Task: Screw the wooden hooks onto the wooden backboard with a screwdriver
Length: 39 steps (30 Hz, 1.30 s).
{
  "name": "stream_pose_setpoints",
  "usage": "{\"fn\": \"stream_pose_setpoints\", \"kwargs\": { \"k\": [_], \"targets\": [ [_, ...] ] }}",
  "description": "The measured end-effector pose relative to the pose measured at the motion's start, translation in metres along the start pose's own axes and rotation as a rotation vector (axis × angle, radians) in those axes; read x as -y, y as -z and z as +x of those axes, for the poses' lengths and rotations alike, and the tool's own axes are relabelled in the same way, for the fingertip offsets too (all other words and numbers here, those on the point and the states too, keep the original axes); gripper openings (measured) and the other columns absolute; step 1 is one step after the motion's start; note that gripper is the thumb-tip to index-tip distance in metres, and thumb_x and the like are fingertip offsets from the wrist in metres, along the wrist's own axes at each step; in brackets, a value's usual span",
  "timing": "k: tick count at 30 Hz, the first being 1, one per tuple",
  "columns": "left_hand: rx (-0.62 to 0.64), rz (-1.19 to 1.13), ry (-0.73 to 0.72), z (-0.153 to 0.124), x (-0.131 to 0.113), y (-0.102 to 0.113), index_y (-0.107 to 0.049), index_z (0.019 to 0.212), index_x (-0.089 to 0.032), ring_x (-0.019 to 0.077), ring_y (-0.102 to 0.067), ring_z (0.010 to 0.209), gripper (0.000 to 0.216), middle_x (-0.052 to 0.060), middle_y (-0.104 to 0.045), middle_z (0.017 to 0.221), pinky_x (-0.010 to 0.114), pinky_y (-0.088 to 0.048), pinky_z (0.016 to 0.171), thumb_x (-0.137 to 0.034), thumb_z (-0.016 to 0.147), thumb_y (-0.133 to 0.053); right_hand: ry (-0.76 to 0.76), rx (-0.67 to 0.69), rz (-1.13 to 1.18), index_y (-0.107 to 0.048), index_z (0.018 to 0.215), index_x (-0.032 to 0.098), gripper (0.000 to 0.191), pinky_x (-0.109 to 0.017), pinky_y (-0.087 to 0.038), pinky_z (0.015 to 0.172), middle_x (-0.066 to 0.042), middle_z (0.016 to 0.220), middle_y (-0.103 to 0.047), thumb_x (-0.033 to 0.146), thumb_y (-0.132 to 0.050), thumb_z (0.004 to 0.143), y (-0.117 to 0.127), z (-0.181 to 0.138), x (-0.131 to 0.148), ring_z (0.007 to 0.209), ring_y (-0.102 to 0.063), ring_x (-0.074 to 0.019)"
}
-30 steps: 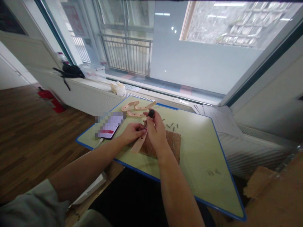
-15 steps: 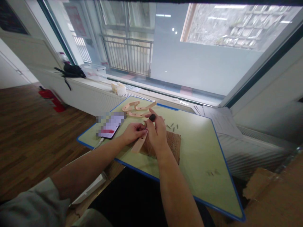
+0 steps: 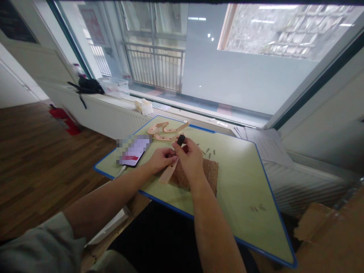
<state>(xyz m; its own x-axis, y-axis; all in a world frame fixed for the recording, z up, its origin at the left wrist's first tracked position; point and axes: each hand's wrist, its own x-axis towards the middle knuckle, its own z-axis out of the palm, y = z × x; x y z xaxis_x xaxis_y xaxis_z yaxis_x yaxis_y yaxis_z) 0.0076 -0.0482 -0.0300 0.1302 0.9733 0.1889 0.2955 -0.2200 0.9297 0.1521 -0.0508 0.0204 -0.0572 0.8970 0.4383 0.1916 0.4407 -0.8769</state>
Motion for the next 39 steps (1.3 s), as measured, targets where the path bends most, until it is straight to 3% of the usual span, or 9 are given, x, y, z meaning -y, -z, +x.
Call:
{"fn": "stream_pose_setpoints", "kwargs": {
  "k": [7, 12, 17, 21, 27, 30, 35, 39],
  "targets": [
    [-0.007, 0.023, -0.005, 0.000, 0.001, 0.000, -0.065, 0.070, -0.012, 0.0088, -0.047, 0.056, 0.020, -0.002, -0.058, 0.062, 0.022, -0.036, 0.056, -0.032, 0.071, -0.062, -0.008, 0.121, 0.181, -0.065, 0.112, 0.023, 0.034, -0.030, -0.049, 0.065, -0.004, 0.099, -0.071, 0.035, -0.061, 0.081, 0.002, 0.000, 0.002, 0.067, -0.059, -0.0126],
    [-0.009, 0.014, 0.000, 0.001, -0.002, 0.000, -0.066, 0.072, -0.011, 0.0090, -0.047, 0.056, 0.020, -0.002, -0.059, 0.062, 0.021, -0.036, 0.055, -0.030, 0.070, -0.062, 0.061, 0.091, 0.013, -0.065, 0.112, 0.022, 0.033, -0.032, -0.049, 0.073, -0.006, 0.107, -0.068, 0.031, -0.060, 0.081, 0.002, 0.001, 0.003, 0.078, -0.060, -0.0150],
    [0.021, -0.010, 0.003, 0.000, -0.005, 0.001, -0.070, 0.077, -0.010, 0.0097, -0.048, 0.058, 0.022, 0.000, -0.062, 0.065, 0.022, -0.036, 0.057, -0.030, 0.070, -0.063, 0.061, 0.019, -0.137, -0.068, 0.094, 0.020, 0.022, -0.029, -0.044, 0.065, -0.003, 0.087, -0.063, 0.033, -0.065, 0.077, 0.004, 0.002, 0.008, 0.067, -0.051, -0.0123],
    [0.021, -0.004, 0.008, 0.000, -0.006, 0.002, -0.069, 0.070, -0.010, 0.0096, -0.047, 0.056, 0.024, -0.001, -0.060, 0.060, 0.022, -0.034, 0.055, -0.033, 0.071, -0.063, 0.052, 0.035, -0.116, -0.069, 0.100, 0.021, 0.027, -0.028, -0.042, 0.062, -0.004, 0.098, -0.063, 0.033, -0.065, 0.077, 0.006, 0.002, 0.010, 0.062, -0.046, -0.0101],
    [0.030, -0.074, 0.011, 0.000, -0.002, 0.001, -0.070, 0.073, -0.010, 0.0102, -0.048, 0.057, 0.025, 0.001, -0.062, 0.063, 0.023, -0.037, 0.057, -0.034, 0.069, -0.065, 0.029, 0.136, 0.143, -0.067, 0.111, 0.024, 0.032, -0.031, -0.048, 0.075, -0.005, 0.111, -0.066, 0.035, -0.058, 0.082, 0.003, -0.002, 0.002, 0.090, -0.061, -0.0169],
    [0.025, -0.060, 0.013, 0.000, -0.003, 0.001, -0.070, 0.074, -0.010, 0.0094, -0.047, 0.055, 0.024, 0.000, -0.061, 0.062, 0.022, -0.036, 0.056, -0.032, 0.069, -0.065, -0.019, 0.106, 0.108, -0.065, 0.114, 0.022, 0.037, -0.032, -0.049, 0.071, -0.004, 0.096, -0.070, 0.040, -0.060, 0.082, 0.002, -0.003, 0.000, 0.078, -0.062, -0.0158],
    [0.017, 0.014, 0.010, 0.000, -0.007, 0.002, -0.069, 0.069, -0.010, 0.0093, -0.045, 0.054, 0.023, 0.000, -0.058, 0.058, 0.022, -0.034, 0.054, -0.033, 0.070, -0.063, -0.056, -0.003, -0.003, -0.066, 0.093, 0.019, 0.031, -0.030, -0.048, 0.064, -0.001, 0.080, -0.068, 0.044, -0.068, 0.073, 0.001, 0.000, -0.001, 0.063, -0.058, -0.0127],
    [0.006, 0.052, 0.000, 0.000, -0.005, 0.002, -0.070, 0.073, -0.011, 0.0095, -0.045, 0.055, 0.024, -0.001, -0.058, 0.059, 0.022, -0.033, 0.054, -0.034, 0.071, -0.063, -0.100, 0.111, 0.187, -0.063, 0.101, 0.022, 0.030, -0.025, -0.043, 0.050, -0.001, 0.087, -0.068, 0.037, -0.064, 0.075, 0.004, 0.001, 0.000, 0.054, -0.052, -0.0087]
  ]
}}
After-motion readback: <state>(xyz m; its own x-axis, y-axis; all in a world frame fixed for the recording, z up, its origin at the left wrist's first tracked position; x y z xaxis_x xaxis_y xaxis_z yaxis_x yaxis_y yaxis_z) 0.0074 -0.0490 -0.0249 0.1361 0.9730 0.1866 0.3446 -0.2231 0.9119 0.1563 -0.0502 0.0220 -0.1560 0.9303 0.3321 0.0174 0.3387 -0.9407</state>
